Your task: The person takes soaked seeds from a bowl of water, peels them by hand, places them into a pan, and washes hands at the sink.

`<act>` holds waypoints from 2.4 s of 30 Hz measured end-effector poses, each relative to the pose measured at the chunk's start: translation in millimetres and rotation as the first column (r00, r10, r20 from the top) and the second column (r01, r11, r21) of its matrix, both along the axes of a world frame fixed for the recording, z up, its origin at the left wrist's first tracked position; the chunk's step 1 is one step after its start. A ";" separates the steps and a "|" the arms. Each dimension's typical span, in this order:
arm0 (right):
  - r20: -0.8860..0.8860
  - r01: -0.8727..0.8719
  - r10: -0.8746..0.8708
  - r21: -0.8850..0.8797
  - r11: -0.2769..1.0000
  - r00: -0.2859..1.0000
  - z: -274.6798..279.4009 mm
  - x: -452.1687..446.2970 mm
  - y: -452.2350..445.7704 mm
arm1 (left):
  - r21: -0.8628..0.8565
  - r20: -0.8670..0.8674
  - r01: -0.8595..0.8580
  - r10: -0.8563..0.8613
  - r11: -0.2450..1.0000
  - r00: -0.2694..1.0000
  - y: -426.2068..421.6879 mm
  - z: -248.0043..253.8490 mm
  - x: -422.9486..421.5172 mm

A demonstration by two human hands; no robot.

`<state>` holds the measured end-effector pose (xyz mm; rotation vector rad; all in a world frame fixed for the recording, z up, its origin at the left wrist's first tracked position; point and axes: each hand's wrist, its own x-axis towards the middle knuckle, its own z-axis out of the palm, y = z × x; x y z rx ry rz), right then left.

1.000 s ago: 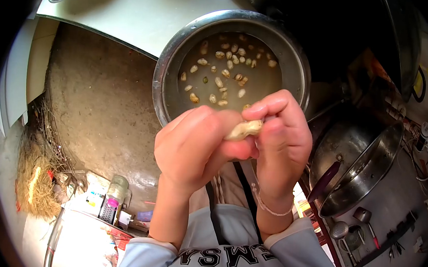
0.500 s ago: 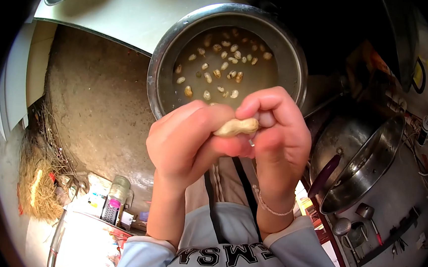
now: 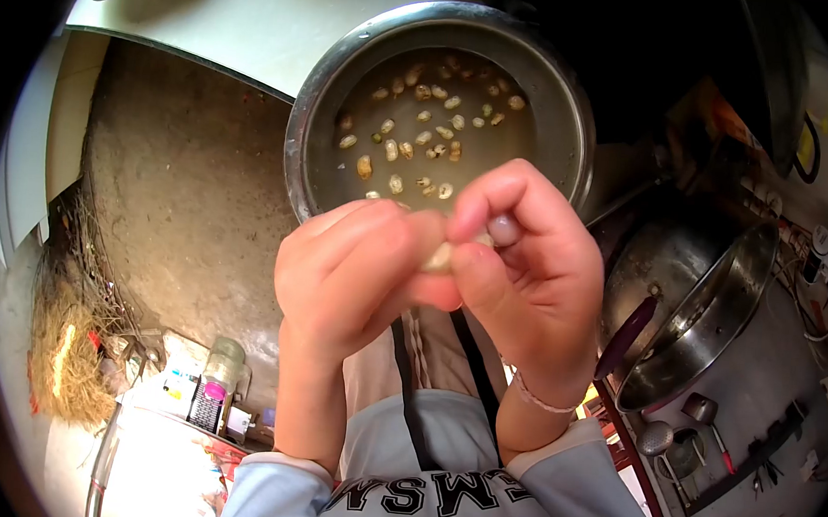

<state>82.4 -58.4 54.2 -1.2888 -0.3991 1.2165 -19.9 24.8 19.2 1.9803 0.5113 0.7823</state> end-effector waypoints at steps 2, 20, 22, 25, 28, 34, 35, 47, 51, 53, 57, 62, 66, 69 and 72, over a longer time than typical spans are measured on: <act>-0.024 -0.015 0.016 0.025 1.000 1.000 -4.2 3.3 -1.0 | 0.034 0.011 0.030 -0.030 0.999 0.999 1.8 1.8 -2.7; -0.124 0.035 -0.018 0.134 0.990 0.992 0.0 -6.2 5.1 | -0.232 0.065 -0.084 0.102 0.969 0.993 7.5 2.4 -2.5; -0.141 0.100 -0.085 0.101 0.990 0.986 0.4 -8.2 5.9 | -0.204 0.059 -0.067 0.081 0.977 0.995 9.5 3.9 -5.6; 0.069 0.133 -0.143 0.137 0.982 0.987 -7.1 -8.5 2.3 | -0.295 0.029 -0.009 0.019 0.956 0.999 6.8 12.7 -11.2; 0.344 0.069 -0.125 0.171 0.983 0.931 -8.8 -9.8 0.5 | -0.465 -0.048 -0.077 0.061 0.882 0.997 -0.2 17.0 -14.0; 0.225 0.189 -0.204 0.085 0.978 0.953 0.7 -16.9 6.1 | -0.500 0.092 -0.109 0.178 0.859 0.980 -6.1 14.3 -9.8; 0.225 0.189 -0.204 0.084 0.978 0.953 0.6 -16.1 6.3 | -0.502 0.079 -0.118 0.182 0.857 0.980 -6.9 14.6 -10.1; 0.385 0.196 -0.270 0.223 0.955 0.882 -16.8 -27.6 10.4 | -0.377 -0.065 -0.132 0.116 0.917 0.991 -9.5 19.5 -19.1; -0.055 0.263 -0.259 0.098 0.960 0.964 -10.9 -29.2 6.5 | -0.895 0.083 -0.063 0.303 0.442 0.949 -17.8 18.5 -16.4; -0.036 0.198 -0.196 0.120 0.973 0.980 -12.7 -28.8 3.1 | -0.889 0.126 -0.017 0.281 0.457 0.951 -15.4 17.6 -17.4; 0.020 0.159 -0.162 0.092 0.983 0.987 -10.9 -29.9 3.4 | -0.876 0.130 -0.019 0.274 0.483 0.953 -12.9 20.7 -16.4; 0.128 0.175 -0.197 0.162 0.971 0.972 -11.9 -29.7 6.9 | -0.814 -0.009 -0.128 0.209 0.566 0.978 -10.6 13.1 -20.0; 0.199 0.174 -0.213 0.196 0.965 0.957 -14.5 -27.2 7.9 | -0.913 -0.005 -0.093 0.216 0.398 0.976 -8.8 11.3 -16.7; 0.244 0.175 -0.217 0.182 0.967 0.945 -15.0 -27.1 8.8 | -0.965 0.040 -0.012 0.194 0.261 0.980 -6.4 4.4 -17.8; 0.248 0.170 -0.214 0.187 0.967 0.945 -13.5 -26.2 10.9 | -0.982 0.091 0.058 0.179 0.180 0.980 -5.9 0.4 -18.1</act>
